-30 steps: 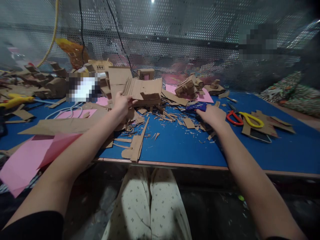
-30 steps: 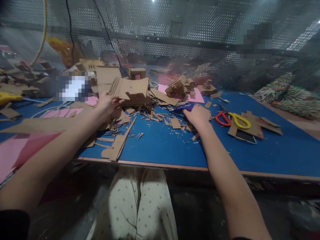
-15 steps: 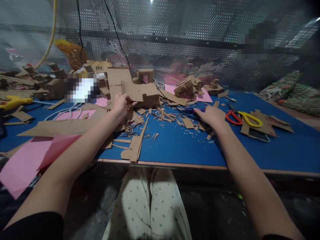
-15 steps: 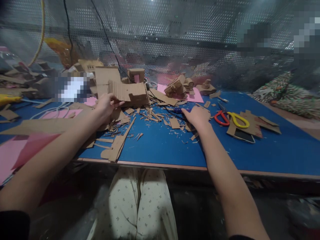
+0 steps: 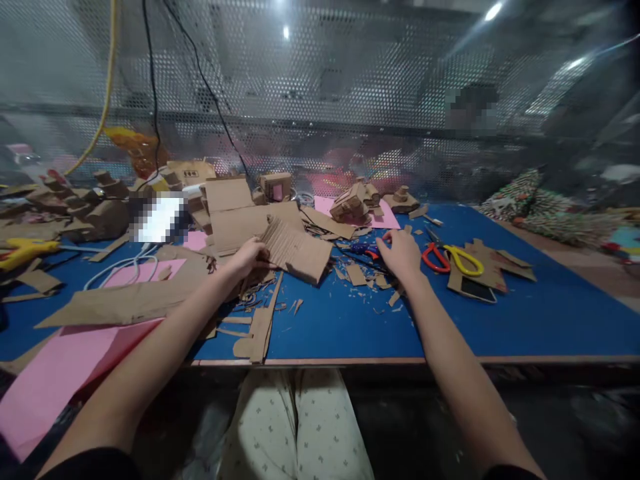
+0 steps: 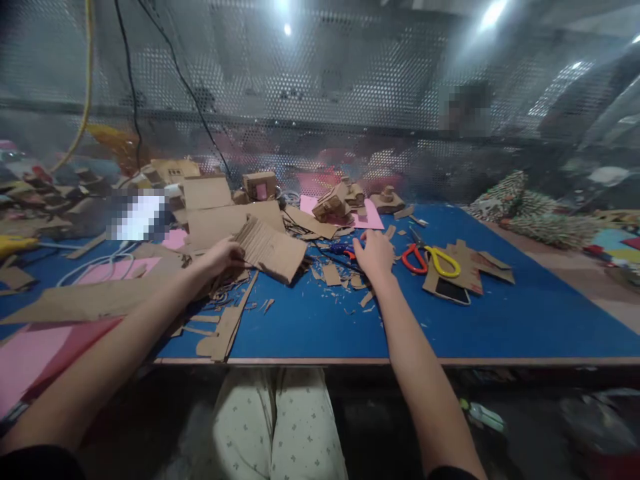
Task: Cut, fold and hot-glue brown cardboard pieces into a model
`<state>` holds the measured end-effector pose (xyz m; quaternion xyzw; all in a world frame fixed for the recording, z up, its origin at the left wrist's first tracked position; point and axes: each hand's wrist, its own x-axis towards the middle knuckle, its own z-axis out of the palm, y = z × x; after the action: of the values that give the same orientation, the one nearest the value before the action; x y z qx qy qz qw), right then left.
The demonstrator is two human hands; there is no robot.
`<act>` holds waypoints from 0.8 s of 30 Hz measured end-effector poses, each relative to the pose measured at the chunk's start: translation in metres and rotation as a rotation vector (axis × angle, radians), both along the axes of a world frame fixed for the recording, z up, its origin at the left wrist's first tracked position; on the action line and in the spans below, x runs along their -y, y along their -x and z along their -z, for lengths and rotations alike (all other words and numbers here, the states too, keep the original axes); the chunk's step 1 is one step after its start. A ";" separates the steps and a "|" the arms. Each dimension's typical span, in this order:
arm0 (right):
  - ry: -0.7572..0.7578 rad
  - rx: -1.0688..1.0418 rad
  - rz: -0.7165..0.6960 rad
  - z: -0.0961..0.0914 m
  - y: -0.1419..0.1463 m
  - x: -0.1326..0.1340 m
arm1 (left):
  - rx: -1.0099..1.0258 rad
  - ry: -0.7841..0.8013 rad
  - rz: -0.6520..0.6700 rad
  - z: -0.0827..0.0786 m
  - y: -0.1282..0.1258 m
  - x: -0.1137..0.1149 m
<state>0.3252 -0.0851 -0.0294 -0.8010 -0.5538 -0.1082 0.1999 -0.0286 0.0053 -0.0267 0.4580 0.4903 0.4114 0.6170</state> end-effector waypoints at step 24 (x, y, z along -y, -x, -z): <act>0.416 -0.206 -0.067 -0.019 0.024 -0.127 | -0.086 -0.222 0.194 0.013 0.002 -0.006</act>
<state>0.3016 0.0418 -0.0108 -0.8131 -0.5670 0.0972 0.0896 -0.0303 0.0111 -0.0401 0.5858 0.4213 0.3815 0.5778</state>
